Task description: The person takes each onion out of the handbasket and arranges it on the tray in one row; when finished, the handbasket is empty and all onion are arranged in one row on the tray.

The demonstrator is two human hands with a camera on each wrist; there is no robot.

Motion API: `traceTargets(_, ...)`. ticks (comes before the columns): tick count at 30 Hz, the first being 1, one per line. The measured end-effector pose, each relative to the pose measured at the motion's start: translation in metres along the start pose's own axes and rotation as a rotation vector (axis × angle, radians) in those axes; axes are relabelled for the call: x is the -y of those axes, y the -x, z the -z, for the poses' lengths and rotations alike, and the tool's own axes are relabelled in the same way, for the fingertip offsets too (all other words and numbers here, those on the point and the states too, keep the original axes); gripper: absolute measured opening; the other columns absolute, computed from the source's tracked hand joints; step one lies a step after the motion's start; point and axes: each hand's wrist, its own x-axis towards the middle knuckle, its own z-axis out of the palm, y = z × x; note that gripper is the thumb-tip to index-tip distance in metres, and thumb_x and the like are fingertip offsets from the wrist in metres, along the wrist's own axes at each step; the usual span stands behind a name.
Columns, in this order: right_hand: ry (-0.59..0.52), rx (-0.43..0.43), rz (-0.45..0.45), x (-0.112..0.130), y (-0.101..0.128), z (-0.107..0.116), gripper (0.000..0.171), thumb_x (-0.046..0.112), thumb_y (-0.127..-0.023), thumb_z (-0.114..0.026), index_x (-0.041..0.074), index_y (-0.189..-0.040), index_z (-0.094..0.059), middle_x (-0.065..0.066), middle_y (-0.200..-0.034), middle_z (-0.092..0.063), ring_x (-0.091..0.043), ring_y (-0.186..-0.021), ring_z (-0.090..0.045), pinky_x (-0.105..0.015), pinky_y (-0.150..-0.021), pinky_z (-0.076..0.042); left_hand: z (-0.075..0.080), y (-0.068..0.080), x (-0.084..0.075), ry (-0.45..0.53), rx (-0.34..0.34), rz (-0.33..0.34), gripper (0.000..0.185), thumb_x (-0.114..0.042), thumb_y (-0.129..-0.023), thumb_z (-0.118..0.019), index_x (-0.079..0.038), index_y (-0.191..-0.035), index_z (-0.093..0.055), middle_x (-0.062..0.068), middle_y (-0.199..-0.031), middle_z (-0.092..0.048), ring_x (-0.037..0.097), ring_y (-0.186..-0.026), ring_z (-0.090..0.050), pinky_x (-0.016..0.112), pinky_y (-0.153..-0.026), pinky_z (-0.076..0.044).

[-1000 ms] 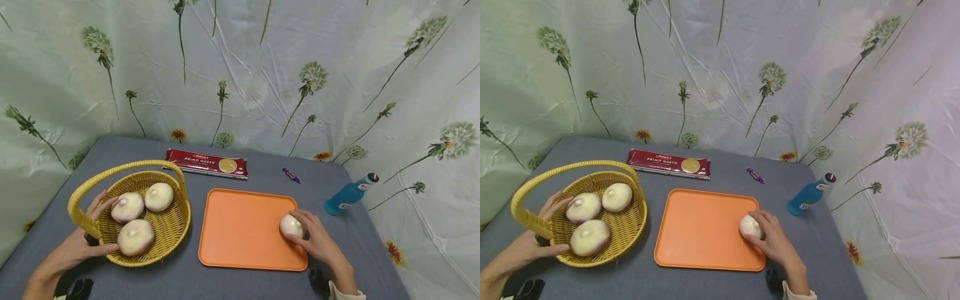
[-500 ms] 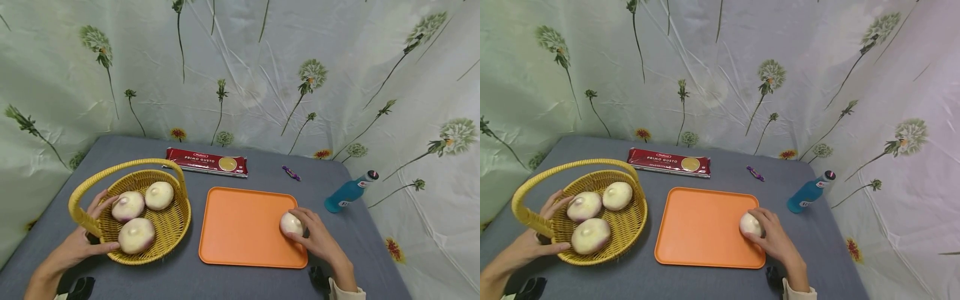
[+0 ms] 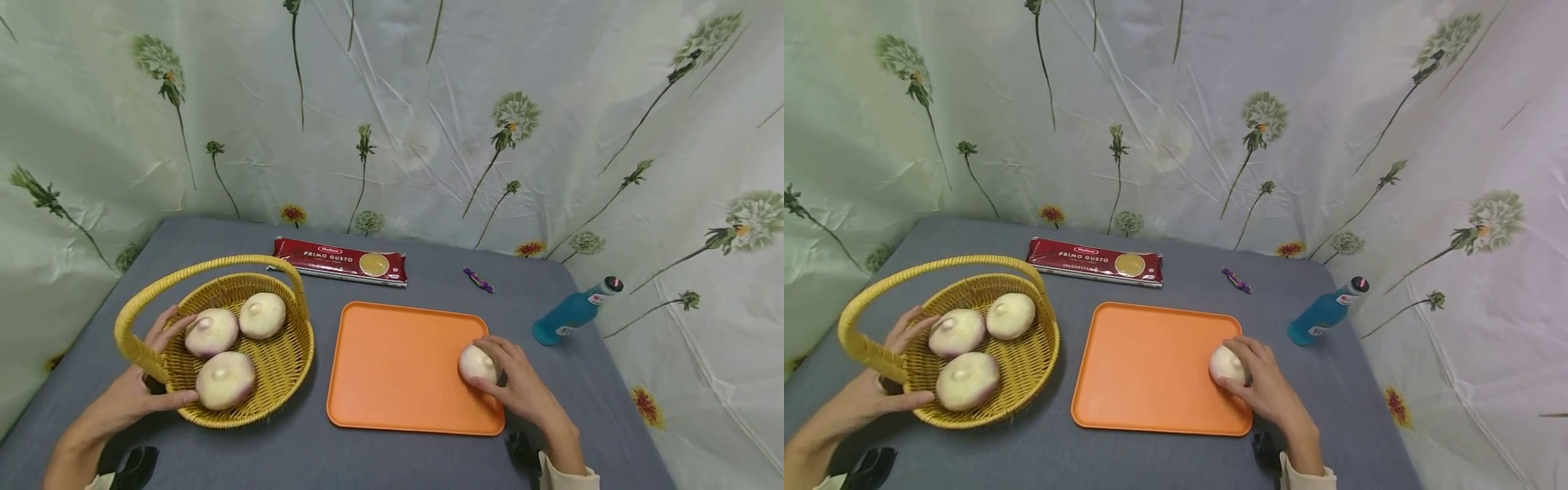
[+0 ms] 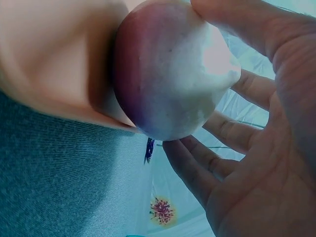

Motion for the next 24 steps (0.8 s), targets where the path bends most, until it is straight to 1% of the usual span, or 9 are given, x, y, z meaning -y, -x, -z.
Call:
traceTargets(5,-0.012,0.006,-0.012,0.003,-0.002,-0.001,0.064,0.043,-0.088,-0.075,0.016,-0.142,-0.055,-0.011,-0.145,-0.049,-0.036,-0.130,-0.041,-0.065,-0.095,-0.044,0.001,0.002,0.000,-0.004,-0.004,-0.005,0.108,0.011,-0.069,-0.079,-0.008,-0.159,-0.023,0.002,-0.167,0.012,-0.003,-0.147,0.008,0.004,-0.100,-0.005)
traceTargets(12,0.016,-0.010,0.003,0.008,-0.005,0.000,0.064,0.043,-0.089,-0.075,0.014,-0.142,-0.055,-0.011,-0.144,-0.050,-0.036,-0.130,-0.041,-0.065,-0.096,-0.043,0.002,0.000,0.000,-0.007,-0.005,-0.011,0.108,0.010,-0.068,-0.079,-0.007,-0.159,-0.023,0.003,-0.167,0.011,-0.004,-0.147,0.007,0.004,-0.100,-0.005)
traceTargets(13,0.024,-0.011,0.011,0.009,-0.006,0.001,0.063,0.042,-0.089,-0.074,0.014,-0.142,-0.055,-0.011,-0.144,-0.050,-0.036,-0.129,-0.042,-0.064,-0.096,-0.043,0.002,-0.001,0.000,-0.003,-0.002,-0.013,0.108,0.010,-0.068,-0.079,-0.007,-0.159,-0.023,0.003,-0.167,0.012,-0.003,-0.147,0.007,0.005,-0.102,-0.002)
traceTargets(15,0.038,-0.017,0.031,0.013,-0.007,0.002,0.061,0.039,-0.090,-0.074,0.013,-0.142,-0.055,-0.012,-0.144,-0.050,-0.035,-0.128,-0.042,-0.063,-0.095,-0.044,0.001,-0.002,0.000,0.009,0.001,-0.015,0.108,0.011,-0.069,-0.079,-0.008,-0.159,-0.023,0.001,-0.167,0.012,-0.002,-0.148,0.008,0.006,-0.103,-0.002)
traceTargets(16,0.044,-0.021,0.043,0.014,-0.007,0.003,0.060,0.038,-0.090,-0.074,0.013,-0.142,-0.055,-0.012,-0.144,-0.050,-0.035,-0.127,-0.042,-0.062,-0.094,-0.045,0.001,-0.002,0.000,0.014,0.004,-0.018,0.108,0.011,-0.069,-0.078,-0.008,-0.159,-0.022,0.002,-0.167,0.012,-0.002,-0.148,0.009,0.007,-0.105,0.000)
traceTargets(19,0.048,-0.033,0.086,0.021,-0.010,0.005,0.058,0.034,-0.090,-0.075,0.012,-0.141,-0.056,-0.013,-0.144,-0.051,-0.035,-0.127,-0.041,-0.060,-0.094,-0.045,0.000,-0.003,0.000,0.026,0.010,-0.023,0.108,0.012,-0.069,-0.078,-0.007,-0.159,-0.022,0.003,-0.167,0.013,-0.001,-0.148,0.010,0.008,-0.105,0.000)
traceTargets(20,0.049,-0.036,0.102,0.024,-0.011,0.006,0.058,0.033,-0.090,-0.075,0.012,-0.141,-0.057,-0.013,-0.144,-0.051,-0.035,-0.128,-0.041,-0.060,-0.094,-0.045,-0.001,-0.003,0.000,0.024,0.008,-0.022,0.108,0.012,-0.069,-0.079,-0.007,-0.159,-0.022,0.003,-0.168,0.013,-0.001,-0.148,0.009,0.006,-0.103,-0.003)
traceTargets(22,0.054,-0.036,0.134,0.030,-0.013,0.006,0.059,0.031,-0.089,-0.077,0.012,-0.141,-0.057,-0.014,-0.144,-0.051,-0.036,-0.128,-0.040,-0.059,-0.095,-0.045,-0.001,-0.003,0.000,0.025,0.009,-0.023,0.108,0.012,-0.069,-0.078,-0.006,-0.159,-0.022,0.005,-0.167,0.013,-0.002,-0.148,0.009,0.005,-0.103,-0.004)
traceTargets(24,0.064,-0.029,0.158,0.036,-0.015,0.006,0.059,0.031,-0.088,-0.077,0.013,-0.141,-0.056,-0.014,-0.144,-0.051,-0.036,-0.128,-0.040,-0.055,-0.092,-0.048,-0.001,-0.002,0.001,0.028,0.008,-0.018,0.108,0.013,-0.068,-0.078,-0.006,-0.159,-0.022,0.004,-0.168,0.013,-0.002,-0.148,0.007,0.003,-0.101,-0.007)
